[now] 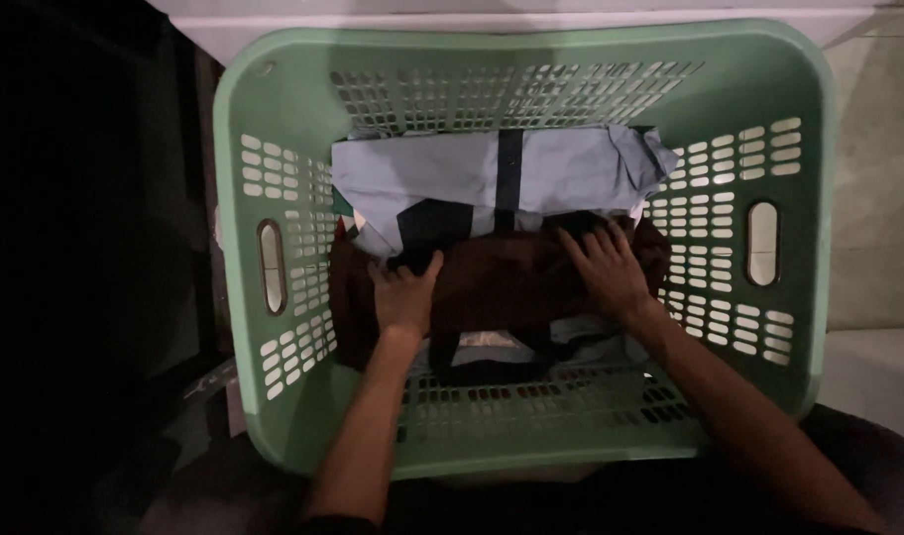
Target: Folding various items of clothing from a laundry basket and placing them into a dryer.
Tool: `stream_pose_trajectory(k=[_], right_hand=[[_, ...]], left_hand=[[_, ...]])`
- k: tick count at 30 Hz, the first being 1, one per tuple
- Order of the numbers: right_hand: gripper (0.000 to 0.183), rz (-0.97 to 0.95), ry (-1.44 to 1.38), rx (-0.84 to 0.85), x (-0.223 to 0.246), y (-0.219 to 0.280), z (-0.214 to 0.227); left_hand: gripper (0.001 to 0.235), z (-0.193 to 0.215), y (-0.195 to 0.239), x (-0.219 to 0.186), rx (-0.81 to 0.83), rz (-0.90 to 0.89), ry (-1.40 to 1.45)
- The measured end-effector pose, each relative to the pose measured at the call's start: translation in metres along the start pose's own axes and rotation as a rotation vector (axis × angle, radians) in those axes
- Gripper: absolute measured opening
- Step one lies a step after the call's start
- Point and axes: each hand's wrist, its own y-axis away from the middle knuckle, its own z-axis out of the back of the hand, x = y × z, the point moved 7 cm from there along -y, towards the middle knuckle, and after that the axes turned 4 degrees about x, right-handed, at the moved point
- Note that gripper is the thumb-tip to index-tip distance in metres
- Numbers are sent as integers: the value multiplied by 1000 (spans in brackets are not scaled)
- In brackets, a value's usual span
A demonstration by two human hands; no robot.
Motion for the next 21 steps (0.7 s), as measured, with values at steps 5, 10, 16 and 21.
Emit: stream_pose_trajectory(k=[5,10,16,21], right_hand=[[55,17,-49,-219,4,1,20],[76,-236,-316,21,-30,-12,20],[81,-364,-1028,83,-38,-6,72],[73,-364,-1568,-113,-3,-11,110]], left_hand=[[96,16,8,5,87,-119,334],[82,59,10,21,2,-80,691],[63,97,16,17,-107,46,1130],[68,66,7,0,-67,161,1313]])
